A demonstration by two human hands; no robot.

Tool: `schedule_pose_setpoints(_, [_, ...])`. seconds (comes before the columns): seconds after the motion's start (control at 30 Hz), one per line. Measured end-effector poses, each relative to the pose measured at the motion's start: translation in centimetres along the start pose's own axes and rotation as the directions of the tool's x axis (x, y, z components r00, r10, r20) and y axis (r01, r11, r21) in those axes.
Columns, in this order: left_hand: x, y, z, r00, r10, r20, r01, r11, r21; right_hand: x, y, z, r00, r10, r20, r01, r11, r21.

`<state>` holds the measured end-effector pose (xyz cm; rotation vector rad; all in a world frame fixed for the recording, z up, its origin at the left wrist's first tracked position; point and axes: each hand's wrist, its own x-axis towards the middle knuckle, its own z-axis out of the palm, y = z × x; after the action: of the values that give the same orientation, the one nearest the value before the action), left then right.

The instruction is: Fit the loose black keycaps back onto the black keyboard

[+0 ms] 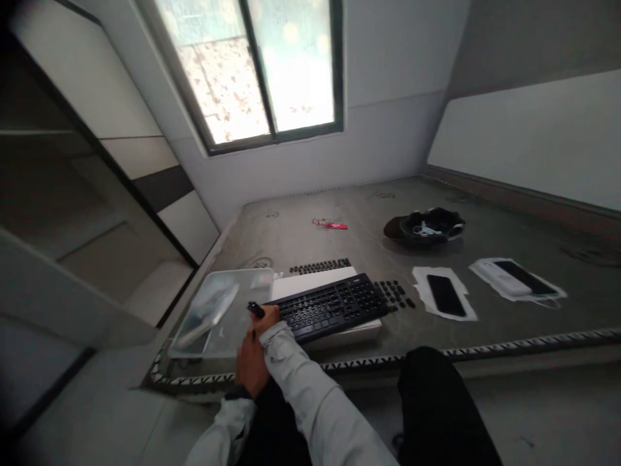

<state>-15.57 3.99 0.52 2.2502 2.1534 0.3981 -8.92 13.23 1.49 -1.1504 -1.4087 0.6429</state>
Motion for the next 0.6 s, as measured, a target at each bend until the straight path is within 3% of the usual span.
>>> schedule_pose_setpoints(0.4, [-1.3, -0.1, 0.3, 0.988, 0.028, -0.15, -0.035, 0.998, -0.045, -1.0, 0.2, -0.5, 0.998, -0.033, 0.052, 0.029, 0.996, 0.084])
schedule_pose_setpoints(0.6, [-1.2, -0.2, 0.4, 0.988, 0.016, -0.15, -0.028, 0.997, -0.078, -0.9, -0.2, -0.6, 0.999, 0.031, 0.038, -0.036, 0.99, 0.139])
